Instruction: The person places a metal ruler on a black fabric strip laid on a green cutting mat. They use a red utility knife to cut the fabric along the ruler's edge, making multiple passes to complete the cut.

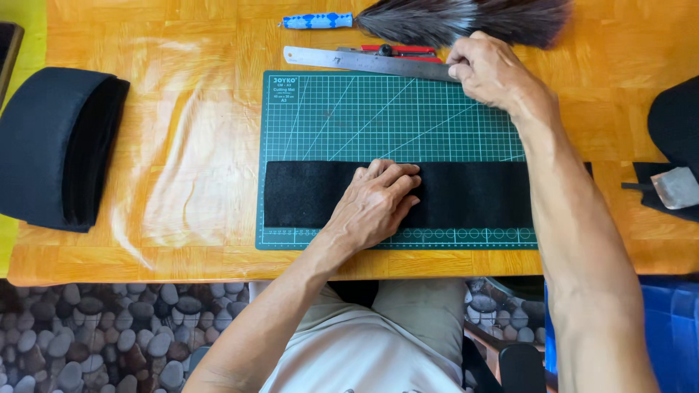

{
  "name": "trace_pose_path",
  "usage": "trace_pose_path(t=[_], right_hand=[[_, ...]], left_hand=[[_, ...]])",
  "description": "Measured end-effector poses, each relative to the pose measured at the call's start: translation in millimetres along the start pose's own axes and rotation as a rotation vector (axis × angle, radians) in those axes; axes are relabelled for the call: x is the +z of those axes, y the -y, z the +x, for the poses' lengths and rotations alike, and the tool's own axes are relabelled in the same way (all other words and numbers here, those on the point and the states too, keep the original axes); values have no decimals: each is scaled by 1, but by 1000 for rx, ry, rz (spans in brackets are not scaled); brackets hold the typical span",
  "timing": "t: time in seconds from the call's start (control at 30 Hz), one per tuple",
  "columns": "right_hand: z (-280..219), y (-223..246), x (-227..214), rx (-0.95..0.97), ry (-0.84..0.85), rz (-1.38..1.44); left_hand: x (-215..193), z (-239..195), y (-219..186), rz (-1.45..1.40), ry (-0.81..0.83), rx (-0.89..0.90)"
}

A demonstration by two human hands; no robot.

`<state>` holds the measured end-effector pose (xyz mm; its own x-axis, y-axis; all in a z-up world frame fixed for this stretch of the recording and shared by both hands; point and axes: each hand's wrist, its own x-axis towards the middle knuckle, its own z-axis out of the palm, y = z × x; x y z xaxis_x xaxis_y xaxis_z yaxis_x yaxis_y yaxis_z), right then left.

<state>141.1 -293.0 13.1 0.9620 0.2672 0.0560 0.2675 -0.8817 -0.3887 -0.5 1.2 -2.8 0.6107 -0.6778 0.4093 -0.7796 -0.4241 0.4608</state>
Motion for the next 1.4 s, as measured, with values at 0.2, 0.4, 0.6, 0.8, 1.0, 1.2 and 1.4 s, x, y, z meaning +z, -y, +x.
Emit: trace_pose_path(t=[0.2, 0.4, 0.6, 0.8, 1.0, 1.2, 1.4], right_hand=[[-95, 110, -25, 193, -62, 85], [-228, 127, 31, 436, -284, 367], [-266, 190, 55, 691, -388, 593], [-278, 209, 75, 591, -344, 596], [-258, 230, 73, 300, -293, 283], [-249, 227, 53, 227, -276, 33], [-225, 198, 55, 85, -359, -180]], left_hand=[[0, 1, 1, -6, 16, -1], [2, 0, 2, -90, -11, -47], [-5, 3, -2, -36, 60, -45], [-10, 5, -7, -94, 31, -92], [-13, 5, -7, -136, 63, -82], [-10, 5, -8, -4, 71, -26], [-10, 6, -10, 17, 64, -37]])
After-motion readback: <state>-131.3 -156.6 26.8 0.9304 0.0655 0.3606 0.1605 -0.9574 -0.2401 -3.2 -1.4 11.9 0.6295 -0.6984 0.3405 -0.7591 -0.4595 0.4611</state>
